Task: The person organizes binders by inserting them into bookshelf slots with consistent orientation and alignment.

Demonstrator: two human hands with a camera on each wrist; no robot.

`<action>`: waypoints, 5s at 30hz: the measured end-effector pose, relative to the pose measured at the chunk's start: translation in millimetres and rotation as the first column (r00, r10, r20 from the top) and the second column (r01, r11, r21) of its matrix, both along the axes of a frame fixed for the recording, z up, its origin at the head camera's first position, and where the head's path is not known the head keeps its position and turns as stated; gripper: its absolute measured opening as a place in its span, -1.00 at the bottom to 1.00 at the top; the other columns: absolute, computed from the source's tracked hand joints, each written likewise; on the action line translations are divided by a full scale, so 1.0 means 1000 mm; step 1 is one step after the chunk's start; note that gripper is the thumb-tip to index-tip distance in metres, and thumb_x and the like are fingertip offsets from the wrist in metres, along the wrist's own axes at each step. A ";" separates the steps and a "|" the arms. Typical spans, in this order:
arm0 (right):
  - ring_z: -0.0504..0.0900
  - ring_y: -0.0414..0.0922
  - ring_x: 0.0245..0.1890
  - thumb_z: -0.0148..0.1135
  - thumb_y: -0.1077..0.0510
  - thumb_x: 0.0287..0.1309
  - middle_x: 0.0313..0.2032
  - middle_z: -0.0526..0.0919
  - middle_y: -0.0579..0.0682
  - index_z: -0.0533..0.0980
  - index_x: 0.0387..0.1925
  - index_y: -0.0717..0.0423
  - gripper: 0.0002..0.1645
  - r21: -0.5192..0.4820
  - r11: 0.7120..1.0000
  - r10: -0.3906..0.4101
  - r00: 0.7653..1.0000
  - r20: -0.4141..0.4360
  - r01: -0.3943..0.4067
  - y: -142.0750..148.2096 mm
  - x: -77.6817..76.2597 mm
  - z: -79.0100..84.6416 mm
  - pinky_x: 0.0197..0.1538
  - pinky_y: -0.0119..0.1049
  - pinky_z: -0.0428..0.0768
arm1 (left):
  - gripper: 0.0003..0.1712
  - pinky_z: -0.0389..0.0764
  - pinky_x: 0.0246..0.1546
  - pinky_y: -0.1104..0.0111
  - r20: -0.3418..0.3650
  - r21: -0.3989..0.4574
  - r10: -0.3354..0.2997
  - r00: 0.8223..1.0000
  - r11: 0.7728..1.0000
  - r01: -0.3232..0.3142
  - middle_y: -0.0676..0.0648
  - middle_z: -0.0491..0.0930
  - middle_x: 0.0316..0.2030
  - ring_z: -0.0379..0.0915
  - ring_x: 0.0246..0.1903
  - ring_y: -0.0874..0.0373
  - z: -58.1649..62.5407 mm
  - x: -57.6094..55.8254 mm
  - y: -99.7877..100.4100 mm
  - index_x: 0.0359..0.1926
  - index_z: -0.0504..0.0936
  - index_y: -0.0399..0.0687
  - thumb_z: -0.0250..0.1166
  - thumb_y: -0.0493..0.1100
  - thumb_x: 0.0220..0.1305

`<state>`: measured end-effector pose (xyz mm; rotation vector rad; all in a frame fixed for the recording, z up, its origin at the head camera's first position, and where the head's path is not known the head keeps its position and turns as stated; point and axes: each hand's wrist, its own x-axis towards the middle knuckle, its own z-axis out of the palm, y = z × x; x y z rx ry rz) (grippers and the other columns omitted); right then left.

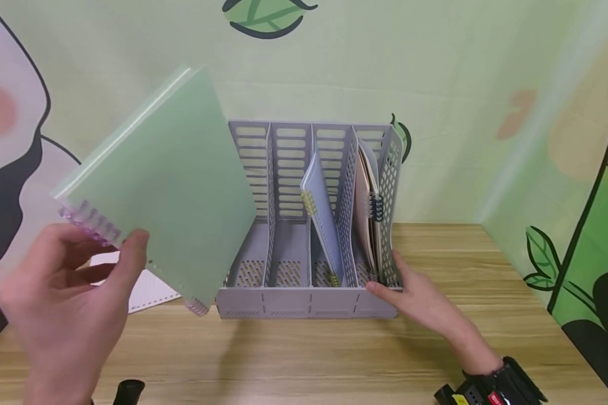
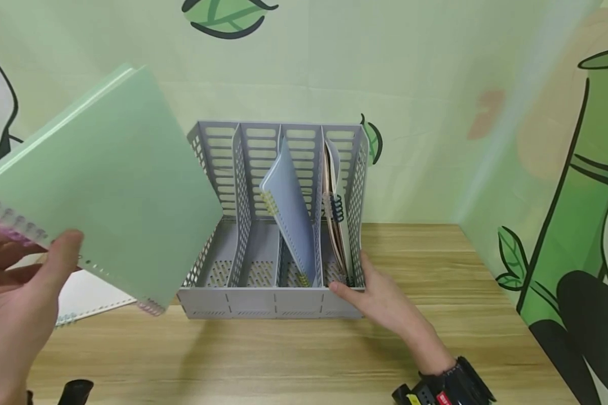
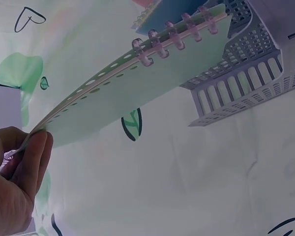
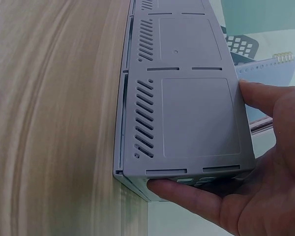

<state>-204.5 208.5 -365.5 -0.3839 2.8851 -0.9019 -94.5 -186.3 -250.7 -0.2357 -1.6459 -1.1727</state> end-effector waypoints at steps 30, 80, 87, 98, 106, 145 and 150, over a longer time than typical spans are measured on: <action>0.30 0.35 0.26 0.08 -0.45 0.23 0.35 0.09 0.40 -0.24 0.51 0.35 0.29 -0.002 1.000 0.000 1.000 -0.014 0.000 0.001 0.000 0.000 0.27 0.06 0.23 | -0.69 0.60 -0.40 0.51 -0.037 -0.063 -0.061 0.997 0.996 0.059 -0.23 0.65 -0.32 0.67 -0.32 0.31 -0.003 -0.020 0.024 -0.23 0.58 -0.56 0.45 -0.48 -0.03; 0.30 0.34 0.26 0.12 -0.39 0.26 0.37 0.05 0.39 -0.24 0.51 0.35 0.26 -0.041 0.999 0.008 1.000 0.007 -0.007 0.002 0.000 -0.001 0.28 0.05 0.22 | -0.79 0.39 -0.48 0.74 0.084 -0.489 0.019 0.996 0.872 0.025 -0.09 0.53 -0.37 0.59 -0.36 0.12 0.001 -0.082 0.064 -0.34 0.45 -0.29 0.35 -0.49 0.13; 0.34 0.34 0.24 0.10 -0.42 0.24 0.36 0.08 0.39 -0.25 0.52 0.33 0.28 -0.035 0.999 0.009 1.000 0.002 -0.009 0.002 0.000 -0.002 0.27 0.05 0.24 | -0.79 0.38 -0.53 0.58 0.109 -0.499 0.063 0.992 0.867 0.000 -0.09 0.52 -0.41 0.53 -0.39 0.12 0.000 -0.092 0.065 -0.36 0.45 -0.27 0.35 -0.47 0.13; 0.31 0.34 0.25 0.11 -0.45 0.21 0.36 0.09 0.39 -0.24 0.52 0.31 0.30 -0.045 0.999 0.006 1.000 0.008 -0.005 0.002 -0.001 -0.002 0.27 0.06 0.24 | -0.76 0.44 -0.44 0.40 0.193 -0.482 0.076 0.978 0.875 0.028 -0.11 0.52 -0.40 0.51 -0.39 0.05 -0.001 -0.103 0.067 -0.39 0.40 -0.22 0.34 -0.45 0.14; 0.28 0.33 0.28 0.14 -0.40 0.23 0.37 0.08 0.37 -0.24 0.53 0.29 0.27 -0.060 0.998 0.008 1.000 0.003 -0.008 0.002 -0.001 -0.004 0.27 0.07 0.23 | -0.74 0.31 -0.49 0.37 0.257 -0.494 0.107 0.961 0.869 0.035 -0.06 0.44 -0.48 0.34 -0.48 0.06 -0.001 -0.110 0.069 -0.42 0.37 -0.17 0.31 -0.45 0.13; 0.29 0.35 0.26 0.15 -0.36 0.25 0.37 0.07 0.38 -0.22 0.52 0.33 0.24 -0.044 0.999 0.007 1.000 -0.013 -0.008 0.003 -0.002 -0.003 0.27 0.08 0.23 | -0.74 0.30 -0.60 0.36 0.465 -0.486 0.068 0.883 0.853 0.191 -0.02 0.40 -0.55 0.31 -0.52 0.08 -0.016 -0.136 0.076 -0.49 0.38 -0.06 0.15 -0.51 0.07; 0.27 0.35 0.27 0.15 -0.37 0.25 0.37 0.06 0.38 -0.22 0.52 0.33 0.25 -0.047 0.999 0.005 1.000 -0.016 -0.006 0.003 -0.003 -0.004 0.27 0.08 0.22 | -0.74 0.31 -0.56 0.35 0.463 -0.497 0.074 0.883 0.846 0.190 -0.03 0.41 -0.53 0.31 -0.50 0.07 -0.019 -0.139 0.076 -0.49 0.39 -0.06 0.15 -0.51 0.06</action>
